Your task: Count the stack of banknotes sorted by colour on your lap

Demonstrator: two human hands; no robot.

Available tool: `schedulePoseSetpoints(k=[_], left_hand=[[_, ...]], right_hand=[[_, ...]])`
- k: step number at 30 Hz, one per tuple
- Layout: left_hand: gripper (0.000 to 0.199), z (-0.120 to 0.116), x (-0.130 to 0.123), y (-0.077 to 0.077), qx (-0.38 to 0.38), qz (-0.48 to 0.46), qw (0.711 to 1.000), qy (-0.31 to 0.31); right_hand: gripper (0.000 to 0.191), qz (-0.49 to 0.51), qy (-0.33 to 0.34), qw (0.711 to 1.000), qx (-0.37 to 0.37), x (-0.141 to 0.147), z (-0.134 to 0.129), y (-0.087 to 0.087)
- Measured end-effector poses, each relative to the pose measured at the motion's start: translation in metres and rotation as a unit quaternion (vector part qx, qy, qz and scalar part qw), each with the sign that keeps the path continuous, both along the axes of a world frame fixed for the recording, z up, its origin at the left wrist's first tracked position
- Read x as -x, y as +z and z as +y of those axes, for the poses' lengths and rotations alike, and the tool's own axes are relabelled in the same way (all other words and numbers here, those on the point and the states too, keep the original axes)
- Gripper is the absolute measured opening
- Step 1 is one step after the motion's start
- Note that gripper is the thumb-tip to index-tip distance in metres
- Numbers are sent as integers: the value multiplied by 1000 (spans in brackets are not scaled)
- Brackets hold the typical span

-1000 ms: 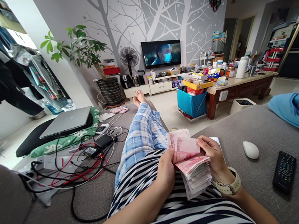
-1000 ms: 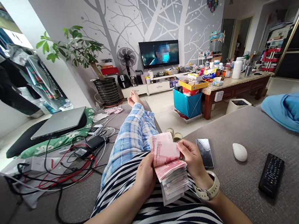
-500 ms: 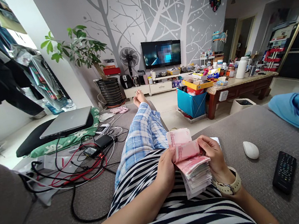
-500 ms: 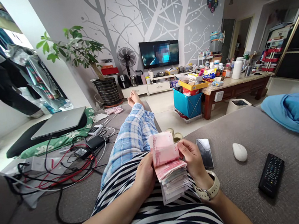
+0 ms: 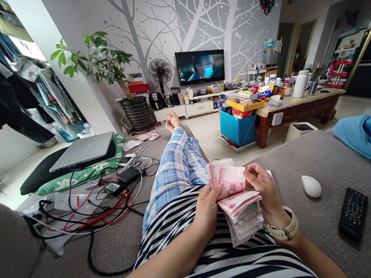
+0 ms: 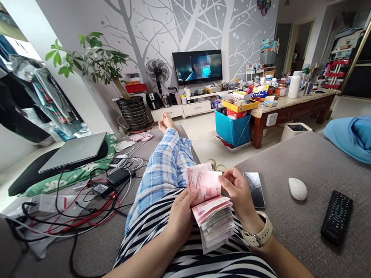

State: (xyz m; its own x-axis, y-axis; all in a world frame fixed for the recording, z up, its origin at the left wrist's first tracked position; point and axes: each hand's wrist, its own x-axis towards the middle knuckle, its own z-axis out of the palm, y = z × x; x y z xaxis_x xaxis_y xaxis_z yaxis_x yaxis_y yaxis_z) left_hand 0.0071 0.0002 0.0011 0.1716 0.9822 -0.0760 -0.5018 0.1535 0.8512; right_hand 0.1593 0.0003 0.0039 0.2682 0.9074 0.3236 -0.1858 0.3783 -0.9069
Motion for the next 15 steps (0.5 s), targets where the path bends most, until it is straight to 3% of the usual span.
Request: schedulePoseSetpoints(k=[6, 10, 15], left_hand=[[29, -2, 0, 0, -6, -4, 1000, -4], [28, 0, 0, -1, -10, -6, 1000, -4], [30, 9, 3, -14, -27, 60, 994, 87]], right_hand=[[36, 3, 62, 998, 22, 0, 1, -5], [38, -5, 64, 998, 15, -1, 0, -7], [39, -1, 65, 998, 1, 0, -1, -6]])
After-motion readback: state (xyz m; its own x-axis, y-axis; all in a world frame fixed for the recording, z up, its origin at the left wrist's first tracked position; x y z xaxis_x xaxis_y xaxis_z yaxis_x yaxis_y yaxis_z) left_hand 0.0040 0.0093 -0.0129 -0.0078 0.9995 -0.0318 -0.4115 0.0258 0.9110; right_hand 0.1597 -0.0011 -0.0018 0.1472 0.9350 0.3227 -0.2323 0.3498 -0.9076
